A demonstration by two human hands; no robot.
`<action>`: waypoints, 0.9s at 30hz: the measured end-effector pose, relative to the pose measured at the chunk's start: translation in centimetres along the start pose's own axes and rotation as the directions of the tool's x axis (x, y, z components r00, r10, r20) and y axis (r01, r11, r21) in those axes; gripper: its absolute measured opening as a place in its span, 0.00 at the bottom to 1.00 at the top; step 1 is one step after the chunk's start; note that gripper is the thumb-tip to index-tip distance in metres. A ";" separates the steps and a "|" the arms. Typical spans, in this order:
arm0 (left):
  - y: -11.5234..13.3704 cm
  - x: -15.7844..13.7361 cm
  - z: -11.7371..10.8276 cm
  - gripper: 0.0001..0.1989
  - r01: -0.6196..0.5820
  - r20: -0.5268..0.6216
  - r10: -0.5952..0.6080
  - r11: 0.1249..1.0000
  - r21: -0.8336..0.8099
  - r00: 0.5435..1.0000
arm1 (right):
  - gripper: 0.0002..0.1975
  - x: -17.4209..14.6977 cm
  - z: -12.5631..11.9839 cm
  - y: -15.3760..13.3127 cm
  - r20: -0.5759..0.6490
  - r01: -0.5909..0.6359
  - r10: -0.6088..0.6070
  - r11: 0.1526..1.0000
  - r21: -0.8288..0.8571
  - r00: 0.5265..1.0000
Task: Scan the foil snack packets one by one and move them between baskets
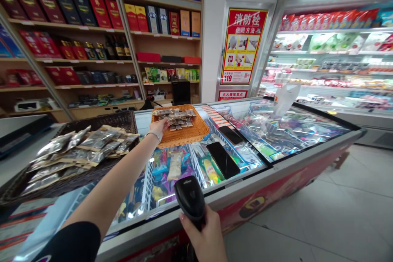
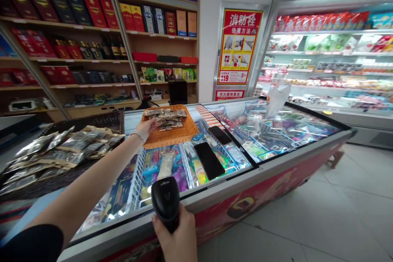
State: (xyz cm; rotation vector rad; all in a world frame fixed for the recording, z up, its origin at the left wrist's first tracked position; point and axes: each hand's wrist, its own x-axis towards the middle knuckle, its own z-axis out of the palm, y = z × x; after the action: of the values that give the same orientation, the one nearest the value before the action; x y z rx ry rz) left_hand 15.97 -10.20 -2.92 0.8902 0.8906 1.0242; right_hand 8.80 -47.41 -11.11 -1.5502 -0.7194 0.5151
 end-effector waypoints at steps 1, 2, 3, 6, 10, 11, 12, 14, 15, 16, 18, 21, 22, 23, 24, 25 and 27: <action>0.1 -0.7 -0.2 0.03 -0.018 -0.010 0.018 1.000 -0.003 1.000 | 0.19 -0.1 0.0 -0.3 0.012 -0.005 0.005 1.000 0.003 1.000; 0.3 -1.5 -0.5 0.04 -0.040 -0.018 0.040 0.999 0.002 0.999 | 0.19 -0.3 0.0 -0.6 0.016 -0.005 0.005 1.000 0.009 1.000; 0.4 -2.3 -0.8 0.04 -0.068 -0.020 0.068 0.998 0.014 0.997 | 0.19 -0.4 0.0 -1.0 0.018 -0.002 0.002 1.000 0.016 1.000; 0.9 -5.1 -1.8 0.06 -0.177 0.023 0.177 0.983 0.043 0.984 | 0.18 -1.0 0.3 -2.1 0.015 0.021 -0.022 0.999 0.037 1.000; 1.5 -8.9 -4.5 0.09 -0.263 0.111 0.254 0.962 0.072 0.961 | 0.19 -1.7 0.7 -3.2 0.008 0.071 -0.072 0.996 0.063 0.997; 1.5 -9.9 -5.4 0.10 -0.296 0.134 0.281 0.949 0.106 0.950 | 0.19 -1.9 0.8 -3.3 0.008 0.080 -0.081 0.995 0.066 0.997; 1.4 -10.9 -6.4 0.11 -0.346 0.157 0.322 0.925 0.156 0.934 | 0.19 -2.1 0.9 -3.4 0.008 0.086 -0.087 0.994 0.067 0.996; 1.0 -12.8 -8.5 0.11 -0.465 0.198 0.424 0.843 0.271 0.884 | 0.19 -2.3 1.0 -3.6 0.005 0.091 -0.091 0.994 0.059 0.996; 0.7 -13.7 -9.5 0.11 -0.515 0.219 0.467 0.796 0.318 0.857 | 0.20 -2.5 1.0 -3.6 0.001 0.093 -0.093 0.994 0.054 0.996; 0.2 -14.6 -10.5 0.11 -0.554 0.242 0.498 0.755 0.351 0.833 | 0.20 -2.6 1.1 -3.6 -0.003 0.095 -0.095 0.994 0.048 0.995; -0.9 -16.0 -12.1 0.12 -0.601 0.284 0.530 0.700 0.385 0.799 | 0.20 -2.8 1.2 -3.6 -0.010 0.099 -0.098 0.994 0.038 0.995; -2.5 -17.3 -13.6 0.14 -0.657 0.341 0.562 0.635 0.407 0.754 | 0.20 -3.0 1.4 -3.6 -0.001 0.094 -0.094 0.996 0.005 0.996; -2.9 -17.6 -13.8 0.15 -0.664 0.351 0.563 0.628 0.406 0.748 | 0.20 -3.1 1.5 -3.6 0.004 0.091 -0.091 0.996 -0.010 0.996; -3.3 -17.7 -14.0 0.16 -0.657 0.354 0.554 0.638 0.401 0.754 | 0.20 -3.2 1.6 -3.6 0.007 0.088 -0.088 0.996 -0.024 0.996; -3.5 -17.8 -14.1 0.18 -0.637 0.348 0.534 0.662 0.394 0.770 | 0.20 -3.2 1.8 -3.7 0.008 0.088 -0.088 0.996 -0.031 0.996; -3.6 -17.8 -14.1 0.20 -0.609 0.334 0.510 0.694 0.384 0.792 | 0.20 -3.3 1.9 -3.7 0.007 0.089 -0.089 0.996 -0.032 0.996; -3.7 -17.8 -14.1 0.22 -0.553 0.305 0.465 0.750 0.363 0.831 | 0.20 -3.4 2.2 -3.7 -0.002 0.092 -0.092 0.995 -0.032 0.996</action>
State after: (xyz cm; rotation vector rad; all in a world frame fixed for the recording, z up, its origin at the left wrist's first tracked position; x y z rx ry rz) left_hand -0.45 -25.40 -8.18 1.6645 0.7282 1.1937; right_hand 4.36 -48.22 -8.01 -1.5393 -0.7956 0.4343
